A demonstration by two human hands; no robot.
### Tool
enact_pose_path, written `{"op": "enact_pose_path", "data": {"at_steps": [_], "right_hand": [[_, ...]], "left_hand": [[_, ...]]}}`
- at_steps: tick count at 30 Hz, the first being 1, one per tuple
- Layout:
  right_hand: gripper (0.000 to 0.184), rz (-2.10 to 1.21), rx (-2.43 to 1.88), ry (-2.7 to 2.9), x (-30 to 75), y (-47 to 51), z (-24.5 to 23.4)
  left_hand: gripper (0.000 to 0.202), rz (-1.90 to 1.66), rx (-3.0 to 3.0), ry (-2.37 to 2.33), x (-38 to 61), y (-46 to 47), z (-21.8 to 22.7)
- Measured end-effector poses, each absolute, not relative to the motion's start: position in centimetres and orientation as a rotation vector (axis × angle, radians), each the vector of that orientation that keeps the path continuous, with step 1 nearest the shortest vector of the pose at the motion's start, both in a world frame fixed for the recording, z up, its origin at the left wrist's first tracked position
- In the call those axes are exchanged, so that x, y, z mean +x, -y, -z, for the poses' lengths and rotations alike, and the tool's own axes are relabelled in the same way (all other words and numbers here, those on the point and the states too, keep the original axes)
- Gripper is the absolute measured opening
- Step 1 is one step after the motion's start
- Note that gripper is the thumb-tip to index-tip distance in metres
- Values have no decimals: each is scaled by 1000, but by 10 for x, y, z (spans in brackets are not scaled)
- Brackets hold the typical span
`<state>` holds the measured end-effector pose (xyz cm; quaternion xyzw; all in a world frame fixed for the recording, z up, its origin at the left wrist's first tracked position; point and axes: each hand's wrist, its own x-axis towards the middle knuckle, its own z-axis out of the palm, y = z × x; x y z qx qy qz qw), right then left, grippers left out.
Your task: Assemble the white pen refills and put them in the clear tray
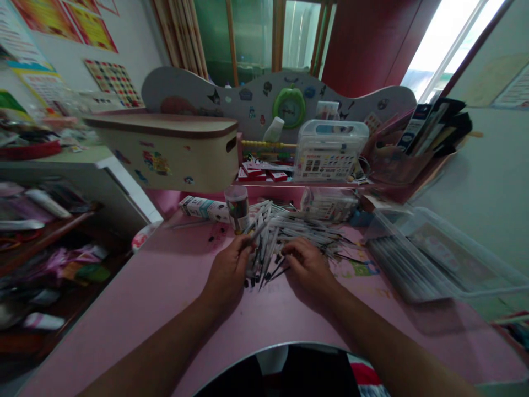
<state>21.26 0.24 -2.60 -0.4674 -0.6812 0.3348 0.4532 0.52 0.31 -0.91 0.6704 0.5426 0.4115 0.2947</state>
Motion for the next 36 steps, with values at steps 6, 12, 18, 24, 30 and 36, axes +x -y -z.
{"op": "enact_pose_path", "data": {"at_steps": [6,12,18,24,30,36], "right_hand": [[15,-436,-1233,2042,205,-4,30],[16,-250,-1303,2185,204,-11,41],[14,-123,-1297,2296,202,-10,36],[15,-162,-1220,2327,203,-11,33],[8,-241,-1125,2372,202,-8,25],[7,-261,-1094,2369,202,-6,25]], "left_hand": [[25,-1095,1736,-1401,7,-3,6],[27,-1059,1867,-1390,5,-3,11],[28,-1047,2015,-1391,4,-2,13],[29,-1008,2096,-1371,3,-2,13],[29,-1004,2110,-1382,3,-4,17],[29,-996,2116,-1369,3,-4,18]]}}
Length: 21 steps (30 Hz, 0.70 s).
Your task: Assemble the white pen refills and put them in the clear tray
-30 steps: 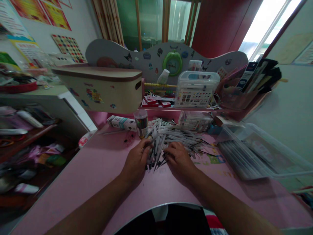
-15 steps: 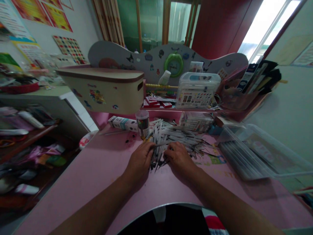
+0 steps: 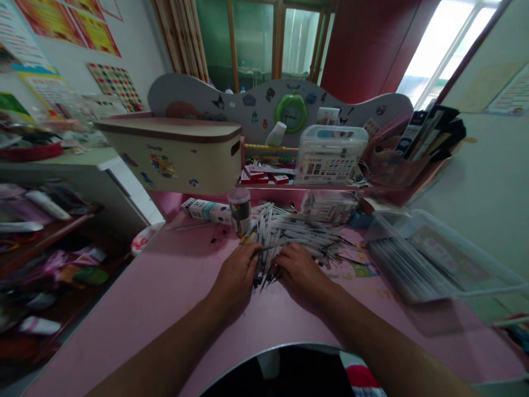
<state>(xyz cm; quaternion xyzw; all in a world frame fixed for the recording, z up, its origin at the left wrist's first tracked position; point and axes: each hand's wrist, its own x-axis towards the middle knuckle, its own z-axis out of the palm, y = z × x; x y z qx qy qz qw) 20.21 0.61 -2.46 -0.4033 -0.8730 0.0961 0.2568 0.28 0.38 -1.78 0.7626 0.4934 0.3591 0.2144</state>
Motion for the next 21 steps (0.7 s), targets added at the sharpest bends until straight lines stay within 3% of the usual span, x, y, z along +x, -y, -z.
{"op": "enact_pose_path", "data": {"at_steps": [5,9,11,21], "right_hand": [[24,-474,-1136,1986,212,-12,22],[11,-993,-1136,1345,219,-17,22],[13,-1176,-1114,1112,220,-18,24],[18,-1274,-1082,1036,214,-14,22]], "left_hand": [[28,-955,2140,-1354,3,-5,16],[28,-950,2183,-1366,3,-5,16],[28,-935,2195,-1369,3,-5,16],[28,-921,2217,-1390,2,-4,17]]}}
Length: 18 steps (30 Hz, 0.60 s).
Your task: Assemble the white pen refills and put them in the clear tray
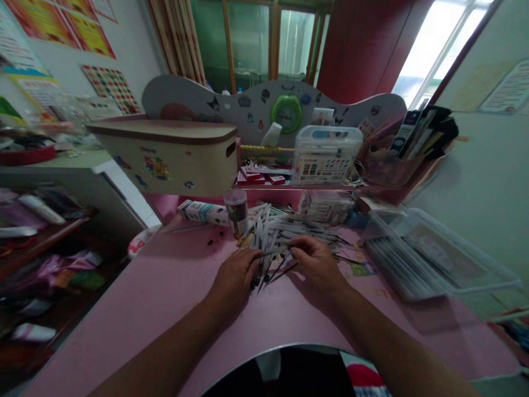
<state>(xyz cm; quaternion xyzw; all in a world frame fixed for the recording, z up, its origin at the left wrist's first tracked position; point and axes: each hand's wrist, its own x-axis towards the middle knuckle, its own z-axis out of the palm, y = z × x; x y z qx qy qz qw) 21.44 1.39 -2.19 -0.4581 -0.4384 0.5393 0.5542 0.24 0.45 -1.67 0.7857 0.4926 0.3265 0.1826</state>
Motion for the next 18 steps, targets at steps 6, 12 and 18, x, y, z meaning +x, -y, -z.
{"op": "enact_pose_path", "data": {"at_steps": [6,12,18], "right_hand": [[12,-1166,-1087,1177,218,-15,21],[10,-987,-1172,1390,222,-14,15],[32,-985,-1159,1451,226,-11,15]], "left_hand": [[28,-925,2245,-1352,2,-6,19],[28,-938,2278,-1346,0,-6,19],[29,-877,2337,-1335,1,-6,18]]}}
